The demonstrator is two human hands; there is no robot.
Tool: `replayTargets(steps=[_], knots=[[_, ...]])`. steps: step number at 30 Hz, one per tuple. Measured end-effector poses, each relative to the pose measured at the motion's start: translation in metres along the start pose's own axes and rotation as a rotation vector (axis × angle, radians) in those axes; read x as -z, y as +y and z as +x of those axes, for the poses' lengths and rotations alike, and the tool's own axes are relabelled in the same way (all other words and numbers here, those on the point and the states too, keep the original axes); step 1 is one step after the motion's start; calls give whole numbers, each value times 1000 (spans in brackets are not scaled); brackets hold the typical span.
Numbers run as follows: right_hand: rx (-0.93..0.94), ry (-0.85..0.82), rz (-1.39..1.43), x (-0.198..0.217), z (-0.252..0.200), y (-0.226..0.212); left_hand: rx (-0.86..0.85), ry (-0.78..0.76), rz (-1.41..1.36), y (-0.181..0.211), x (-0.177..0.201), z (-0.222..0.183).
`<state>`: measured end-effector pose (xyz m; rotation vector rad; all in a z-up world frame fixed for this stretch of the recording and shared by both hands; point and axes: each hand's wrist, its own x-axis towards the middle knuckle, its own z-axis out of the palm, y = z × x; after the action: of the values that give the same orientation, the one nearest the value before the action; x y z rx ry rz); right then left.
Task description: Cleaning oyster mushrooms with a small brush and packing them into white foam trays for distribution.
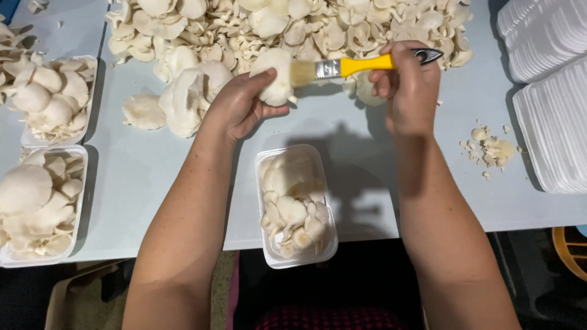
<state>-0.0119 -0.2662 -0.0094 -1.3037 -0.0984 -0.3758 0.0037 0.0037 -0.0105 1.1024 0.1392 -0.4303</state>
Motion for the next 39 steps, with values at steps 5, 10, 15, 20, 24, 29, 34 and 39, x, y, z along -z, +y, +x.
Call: replayTargets(steps=[5,10,15,20,24,29,34,39], knots=[[23,-118,-5,-1,-2,6,-47,-118,32,-11,13,7],[117,12,-84,2,1,2,-43,-143,82,-11,12,5],[153,-232,-34,5,-2,4,-42,-157,94,-10,11,4],[192,-253,-161,4,-4,4,-43,-160,103,-10,13,4],[318,-137,-162,4,-4,-4,-35,-162,108,-9,10,3],[266,-337,-140,2,-7,-2,-30,-172,119,-9,11,2],[377,-333,-302,8,-4,-4,-19,-203,157,-9,17,5],[387,-351,-51,13,0,-4,8,-214,249,-5,11,-2]])
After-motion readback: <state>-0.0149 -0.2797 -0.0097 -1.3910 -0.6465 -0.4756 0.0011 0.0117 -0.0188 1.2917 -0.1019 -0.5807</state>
